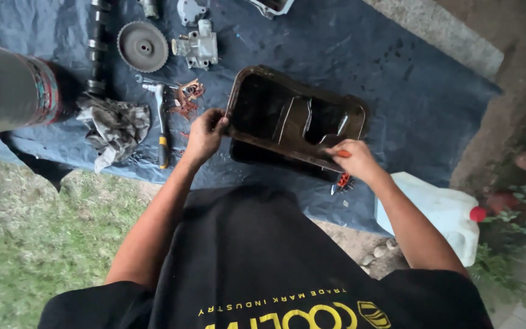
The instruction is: Cleaning the interior of an engine oil pan using a brush and cleaning solution.
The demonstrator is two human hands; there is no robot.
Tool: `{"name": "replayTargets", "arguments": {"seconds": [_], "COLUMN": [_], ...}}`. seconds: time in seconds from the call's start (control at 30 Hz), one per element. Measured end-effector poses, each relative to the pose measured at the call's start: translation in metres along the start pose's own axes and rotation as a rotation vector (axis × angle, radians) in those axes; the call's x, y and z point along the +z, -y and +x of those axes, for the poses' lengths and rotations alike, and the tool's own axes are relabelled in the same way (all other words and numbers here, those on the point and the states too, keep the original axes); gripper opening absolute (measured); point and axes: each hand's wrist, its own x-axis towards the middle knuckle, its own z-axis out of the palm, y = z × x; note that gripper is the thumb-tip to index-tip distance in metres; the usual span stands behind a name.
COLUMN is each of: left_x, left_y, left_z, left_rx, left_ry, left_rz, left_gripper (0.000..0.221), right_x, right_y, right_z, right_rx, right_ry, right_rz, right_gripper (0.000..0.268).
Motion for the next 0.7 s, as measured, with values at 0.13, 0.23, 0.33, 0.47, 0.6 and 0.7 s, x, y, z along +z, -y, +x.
{"name": "replayTargets", "arguments": {"seconds": [0.13, 0.23, 0.33, 0.47, 0.6, 0.7], "left_x": [0.001, 0.001, 0.003, 0.002, -0.001, 0.003], "left_y": [-0.003, 0.011, 0.013, -0.002, -0.013, 0.005], "left_z": [0.001, 0.002, 0.007, -0.004, -0.005, 0.000], "left_rx": [0.005, -0.007, 0.030, 0.049, 0.026, 0.021], "left_ry": [0.029, 0.030, 0.047, 0.033, 0.013, 0.000], "left_rz": [-0.009, -0.082, -0.167, -0.188, -0.216, -0.191], "left_gripper": [0.020, 0.019, 0.021, 0.021, 0.021, 0.021], "right_x": [0.016, 0.042, 0.070, 0.071, 0.054, 0.053], "right_y": [-0.010, 0.053, 0.072, 0.052, -0.009, -0.058], "right_z": [-0.007, 0.012, 0.047, 0.039, -0.001, -0.013], "right_rx": [0.154, 0.100, 0.039, 0.150, 0.328, 0.462], "right_ry": [-0.076, -0.185, -0.302, -0.391, -0.434, -0.527], "right_rz": [-0.106, 0.237, 0.266, 0.190, 0.099, -0.051], "right_gripper": [0.020, 0.028, 0.028, 0.029, 0.031, 0.020]}}
